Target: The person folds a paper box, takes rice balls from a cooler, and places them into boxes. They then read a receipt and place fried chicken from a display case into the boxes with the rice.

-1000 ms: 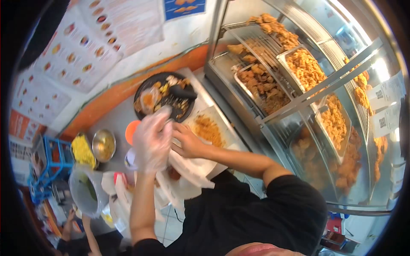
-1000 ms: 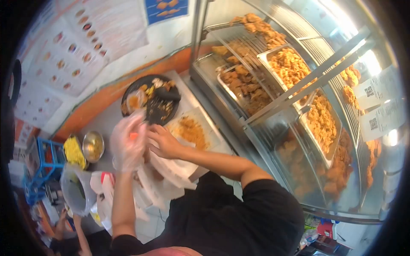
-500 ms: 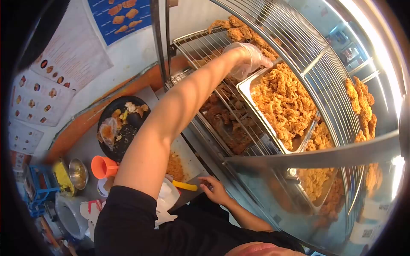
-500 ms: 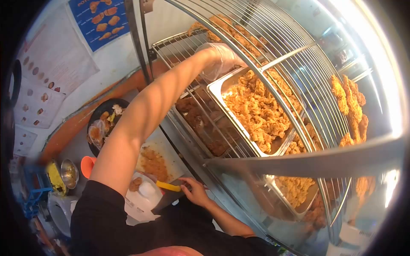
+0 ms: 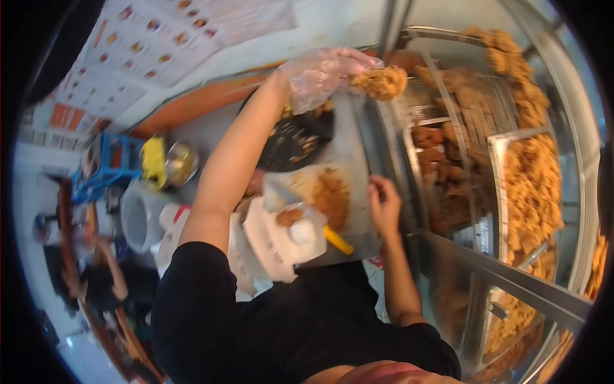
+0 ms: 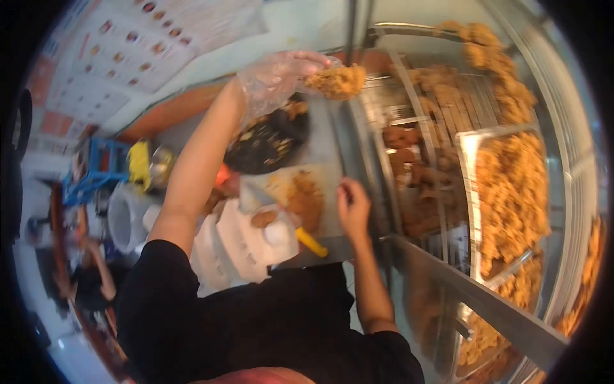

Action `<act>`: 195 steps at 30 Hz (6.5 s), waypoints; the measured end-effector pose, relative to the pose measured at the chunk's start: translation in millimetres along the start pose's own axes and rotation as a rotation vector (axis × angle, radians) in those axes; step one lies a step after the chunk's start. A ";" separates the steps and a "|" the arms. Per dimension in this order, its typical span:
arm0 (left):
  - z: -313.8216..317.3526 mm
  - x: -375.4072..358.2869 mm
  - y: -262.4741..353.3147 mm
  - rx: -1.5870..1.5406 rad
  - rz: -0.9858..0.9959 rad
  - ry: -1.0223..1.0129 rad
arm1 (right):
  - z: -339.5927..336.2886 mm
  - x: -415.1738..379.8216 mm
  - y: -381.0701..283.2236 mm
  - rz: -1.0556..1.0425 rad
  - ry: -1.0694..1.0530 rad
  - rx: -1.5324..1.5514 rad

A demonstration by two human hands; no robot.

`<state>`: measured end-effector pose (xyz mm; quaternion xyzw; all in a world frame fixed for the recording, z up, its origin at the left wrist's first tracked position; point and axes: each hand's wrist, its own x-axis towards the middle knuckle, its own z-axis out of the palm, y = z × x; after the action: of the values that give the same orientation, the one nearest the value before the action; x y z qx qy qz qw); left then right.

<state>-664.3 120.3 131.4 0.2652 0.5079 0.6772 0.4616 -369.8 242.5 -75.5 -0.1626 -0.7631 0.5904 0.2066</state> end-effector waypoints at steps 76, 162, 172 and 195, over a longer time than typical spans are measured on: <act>-150.4 -139.4 -212.5 0.221 -0.376 0.826 | 153.1 119.3 34.5 -0.472 -0.331 -1.063; 86.5 -701.2 -326.3 -0.539 0.356 1.944 | 522.3 -329.5 -212.3 -0.635 -1.425 -0.170; 102.8 -761.8 -253.9 -0.575 0.576 1.715 | 493.9 -345.5 -285.1 -0.009 -1.555 0.508; -110.7 -940.5 -81.7 -0.943 0.813 0.664 | 615.3 -421.0 -421.6 0.011 -1.177 0.240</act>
<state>-319.5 -765.4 120.4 -0.0150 0.1351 0.9890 0.0586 -320.9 -583.2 147.0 0.2122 -0.6763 0.6644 -0.2369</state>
